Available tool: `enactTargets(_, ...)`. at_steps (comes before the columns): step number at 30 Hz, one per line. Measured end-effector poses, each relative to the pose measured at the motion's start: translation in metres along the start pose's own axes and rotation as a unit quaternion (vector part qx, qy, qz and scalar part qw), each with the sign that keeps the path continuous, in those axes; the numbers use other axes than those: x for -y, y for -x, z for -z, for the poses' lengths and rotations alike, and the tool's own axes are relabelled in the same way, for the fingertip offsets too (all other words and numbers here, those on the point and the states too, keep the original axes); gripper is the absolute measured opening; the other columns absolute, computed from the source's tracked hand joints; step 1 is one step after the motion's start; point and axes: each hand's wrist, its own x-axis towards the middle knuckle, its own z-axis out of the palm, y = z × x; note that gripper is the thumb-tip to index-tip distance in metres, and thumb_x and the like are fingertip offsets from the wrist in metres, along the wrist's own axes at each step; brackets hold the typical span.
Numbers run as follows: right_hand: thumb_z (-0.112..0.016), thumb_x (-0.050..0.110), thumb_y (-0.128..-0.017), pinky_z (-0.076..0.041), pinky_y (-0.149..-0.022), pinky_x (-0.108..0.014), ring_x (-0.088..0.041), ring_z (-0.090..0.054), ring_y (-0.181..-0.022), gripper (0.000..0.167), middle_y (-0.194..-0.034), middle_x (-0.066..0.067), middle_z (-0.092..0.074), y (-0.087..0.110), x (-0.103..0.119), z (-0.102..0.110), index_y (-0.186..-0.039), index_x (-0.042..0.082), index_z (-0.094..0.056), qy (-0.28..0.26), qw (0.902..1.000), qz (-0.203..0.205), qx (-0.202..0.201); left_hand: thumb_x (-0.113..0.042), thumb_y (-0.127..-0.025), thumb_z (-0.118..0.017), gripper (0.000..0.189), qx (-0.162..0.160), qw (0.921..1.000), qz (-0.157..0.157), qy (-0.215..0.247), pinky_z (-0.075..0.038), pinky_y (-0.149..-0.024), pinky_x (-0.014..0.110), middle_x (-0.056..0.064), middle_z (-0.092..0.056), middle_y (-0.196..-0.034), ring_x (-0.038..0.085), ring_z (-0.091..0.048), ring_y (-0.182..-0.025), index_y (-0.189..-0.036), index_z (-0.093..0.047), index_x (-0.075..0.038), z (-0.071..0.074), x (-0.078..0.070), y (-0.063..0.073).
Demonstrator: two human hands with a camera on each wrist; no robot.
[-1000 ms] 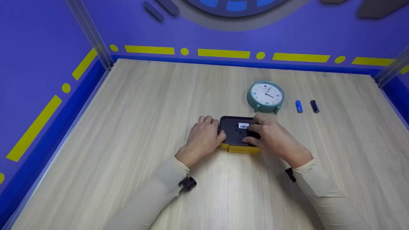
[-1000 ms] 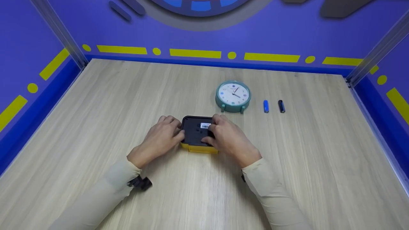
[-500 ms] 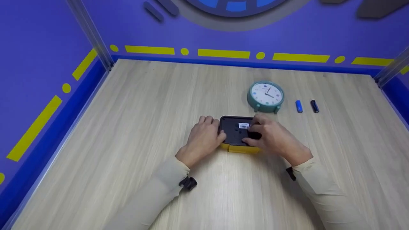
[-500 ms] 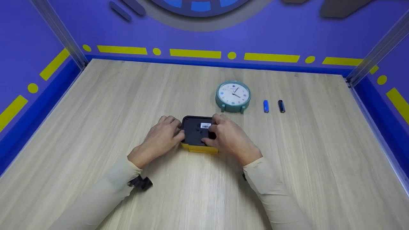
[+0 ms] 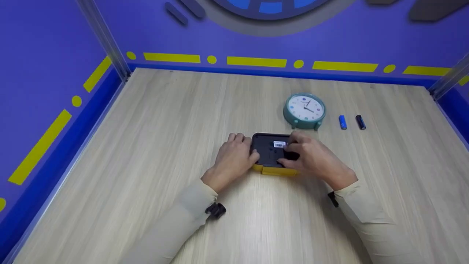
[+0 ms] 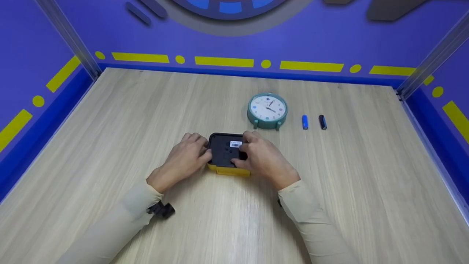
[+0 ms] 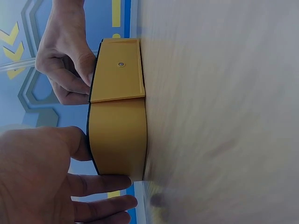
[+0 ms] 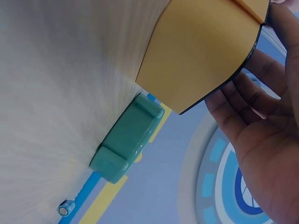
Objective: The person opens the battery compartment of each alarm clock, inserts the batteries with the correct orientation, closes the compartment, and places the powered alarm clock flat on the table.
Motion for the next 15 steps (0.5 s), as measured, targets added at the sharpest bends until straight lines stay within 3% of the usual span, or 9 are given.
enactTargets(15, -0.091, 0.022, -0.086, -0.06, -0.08, -0.042, -0.023, -0.061, -0.091, 0.028, -0.102, -0.011, -0.064, -0.0001, -0.0002, -0.0005, -0.094, -0.003, -0.081, -0.007, 1.0, -0.002, 0.001, -0.031, -0.103, -0.058, 0.044, 0.002, 1.0, 0.002, -0.003, -0.051, -0.089, 0.043, 0.016, -0.065, -0.115, 0.031, -0.055, -0.106, -0.127, -0.069, 0.005, -0.0005, 0.0006, -0.0002)
